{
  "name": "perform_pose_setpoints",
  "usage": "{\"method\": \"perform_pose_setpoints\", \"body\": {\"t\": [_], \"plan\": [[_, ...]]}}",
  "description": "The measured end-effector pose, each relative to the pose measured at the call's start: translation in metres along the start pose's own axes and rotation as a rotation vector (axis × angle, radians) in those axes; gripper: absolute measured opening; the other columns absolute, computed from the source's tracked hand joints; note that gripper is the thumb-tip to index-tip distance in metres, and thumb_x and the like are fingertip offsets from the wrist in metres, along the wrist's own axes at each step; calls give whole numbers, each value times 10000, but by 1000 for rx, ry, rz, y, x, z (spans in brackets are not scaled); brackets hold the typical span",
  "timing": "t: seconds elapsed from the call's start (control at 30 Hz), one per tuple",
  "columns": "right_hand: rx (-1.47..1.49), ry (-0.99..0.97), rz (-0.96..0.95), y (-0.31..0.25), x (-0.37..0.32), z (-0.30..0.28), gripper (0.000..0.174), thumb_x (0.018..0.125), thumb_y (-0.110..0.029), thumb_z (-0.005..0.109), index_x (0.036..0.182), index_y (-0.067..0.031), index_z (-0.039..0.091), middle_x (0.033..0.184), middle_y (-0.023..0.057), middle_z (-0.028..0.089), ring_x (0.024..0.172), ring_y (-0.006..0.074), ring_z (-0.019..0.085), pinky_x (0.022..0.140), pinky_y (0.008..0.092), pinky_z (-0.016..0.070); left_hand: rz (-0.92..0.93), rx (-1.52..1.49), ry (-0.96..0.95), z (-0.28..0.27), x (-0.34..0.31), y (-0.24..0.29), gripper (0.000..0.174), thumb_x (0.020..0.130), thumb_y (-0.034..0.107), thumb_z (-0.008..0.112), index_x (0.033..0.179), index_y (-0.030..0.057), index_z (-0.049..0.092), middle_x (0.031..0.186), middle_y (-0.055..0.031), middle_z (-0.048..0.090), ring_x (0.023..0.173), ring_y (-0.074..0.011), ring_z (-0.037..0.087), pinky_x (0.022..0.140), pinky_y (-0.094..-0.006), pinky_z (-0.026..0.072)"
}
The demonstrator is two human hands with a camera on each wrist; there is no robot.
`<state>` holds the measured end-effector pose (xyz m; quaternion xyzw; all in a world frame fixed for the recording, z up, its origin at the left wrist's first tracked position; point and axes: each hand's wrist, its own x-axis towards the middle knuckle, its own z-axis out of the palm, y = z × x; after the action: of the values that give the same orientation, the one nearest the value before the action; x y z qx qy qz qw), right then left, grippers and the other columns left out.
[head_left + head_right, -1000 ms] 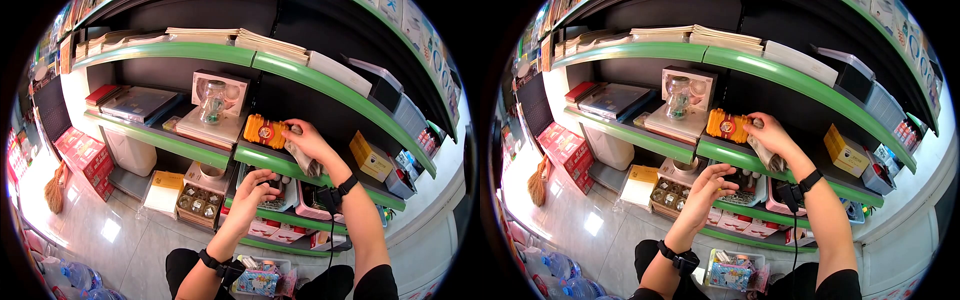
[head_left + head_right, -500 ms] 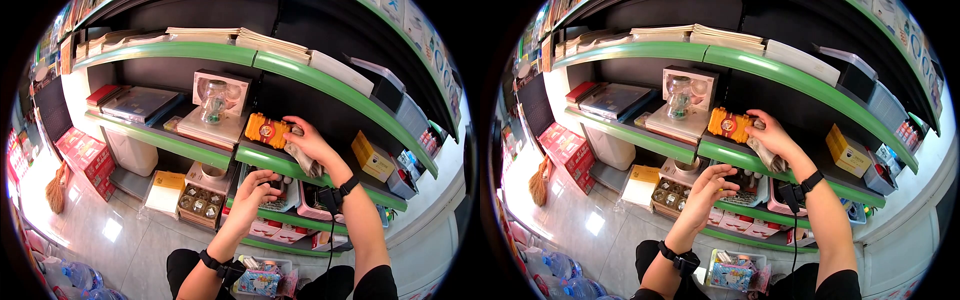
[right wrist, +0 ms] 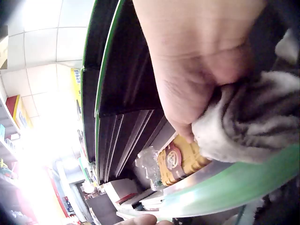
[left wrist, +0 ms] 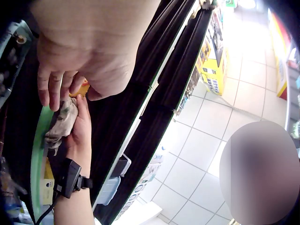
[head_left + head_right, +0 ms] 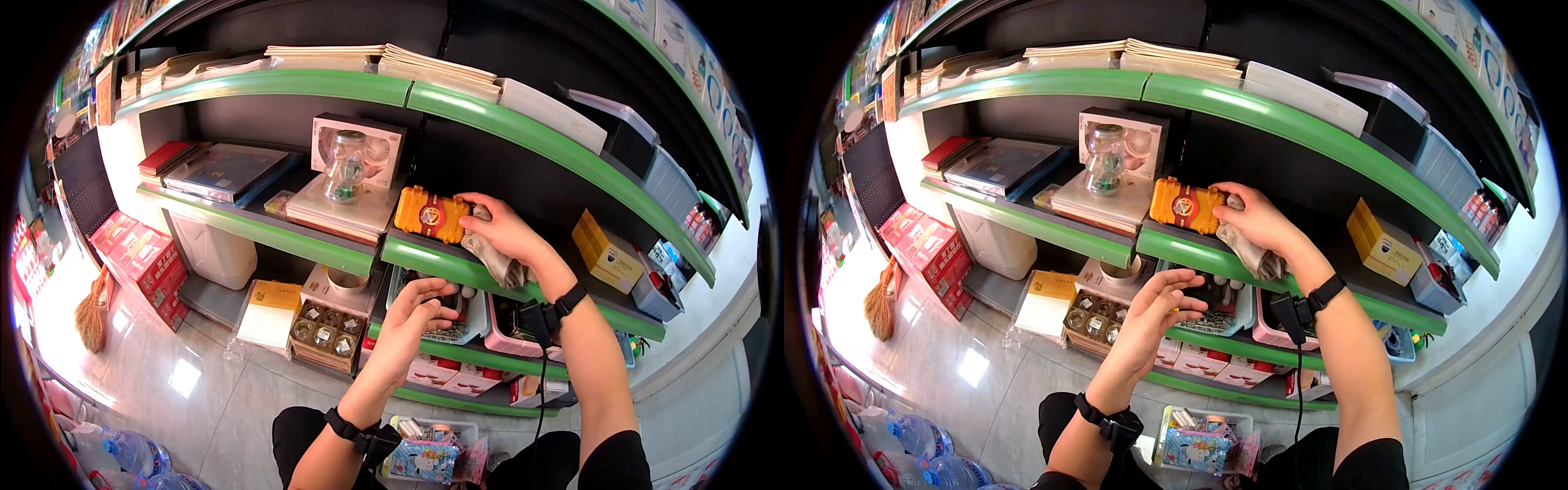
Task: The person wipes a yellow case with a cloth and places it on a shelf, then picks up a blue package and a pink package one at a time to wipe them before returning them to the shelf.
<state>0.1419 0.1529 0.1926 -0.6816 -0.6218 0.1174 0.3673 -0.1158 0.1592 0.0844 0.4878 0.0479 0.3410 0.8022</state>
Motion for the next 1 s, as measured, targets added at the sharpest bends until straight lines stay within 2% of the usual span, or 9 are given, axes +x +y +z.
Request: {"method": "perform_pose_setpoints", "body": {"t": [0.1,0.17,0.3,0.43,0.5,0.57,0.6,0.73,1.0], "plan": [[-21,59,-94,1,-3,-1,619,934,-229,743,1477,-18,533,1323,154,666,1157,227,642,1028,321,490,1,2,14,0,0,-2,403,1061,162,498,1424,-14,494,1406,-164,588,1110,-212,664,989,-357,519],[67,128,-22,-8,-15,-12,670,926,-245,762,1510,-38,508,1316,142,661,1119,216,646,1009,321,499,4,5,39,1,-2,2,399,1059,154,501,1421,-14,495,1367,-148,598,1055,-189,664,956,-338,522],[263,223,7,-43,-68,-37,349,986,-188,699,1279,0,679,1000,43,702,930,116,646,844,274,525,46,118,6,-11,2,-3,380,1050,125,521,1407,-6,511,1147,-68,627,849,-103,603,764,-250,494],[326,126,71,-60,-151,-11,223,1018,-151,652,1150,5,742,912,39,704,853,88,646,808,255,526,40,285,-96,-1,4,-12,334,1046,156,598,1349,16,582,935,12,609,746,-44,521,630,-191,419],[342,90,57,-48,-182,15,240,1033,-154,629,1139,23,752,966,70,741,882,97,671,796,250,538,153,405,-205,15,2,-25,332,1024,163,663,1315,13,610,930,20,599,746,-37,514,623,-196,408],[458,102,150,-45,-204,33,258,1026,-163,632,1156,26,749,986,82,752,894,107,684,808,250,541,259,668,-273,32,1,-38,336,983,115,708,1289,4,624,893,22,609,706,-46,512,611,-209,411],[522,82,202,-28,-216,35,264,1024,-168,633,1161,26,748,974,78,748,885,109,682,806,250,538,246,868,-269,42,-5,-39,254,948,87,735,1173,-15,676,826,-18,663,681,-67,548,611,-230,440],[652,-20,283,12,-256,43,287,1018,-184,635,1183,23,745,924,63,731,844,113,672,788,250,527,267,928,-317,50,-6,-78,134,952,67,709,1028,-44,719,784,-107,716,694,-102,622,618,-265,486],[700,-30,397,81,-328,27,304,1023,-238,647,1189,-6,752,880,45,715,845,112,672,760,256,528,131,960,-585,79,-8,-156,199,989,45,659,1170,-20,708,825,-111,716,678,-157,635,632,-304,519]]}}
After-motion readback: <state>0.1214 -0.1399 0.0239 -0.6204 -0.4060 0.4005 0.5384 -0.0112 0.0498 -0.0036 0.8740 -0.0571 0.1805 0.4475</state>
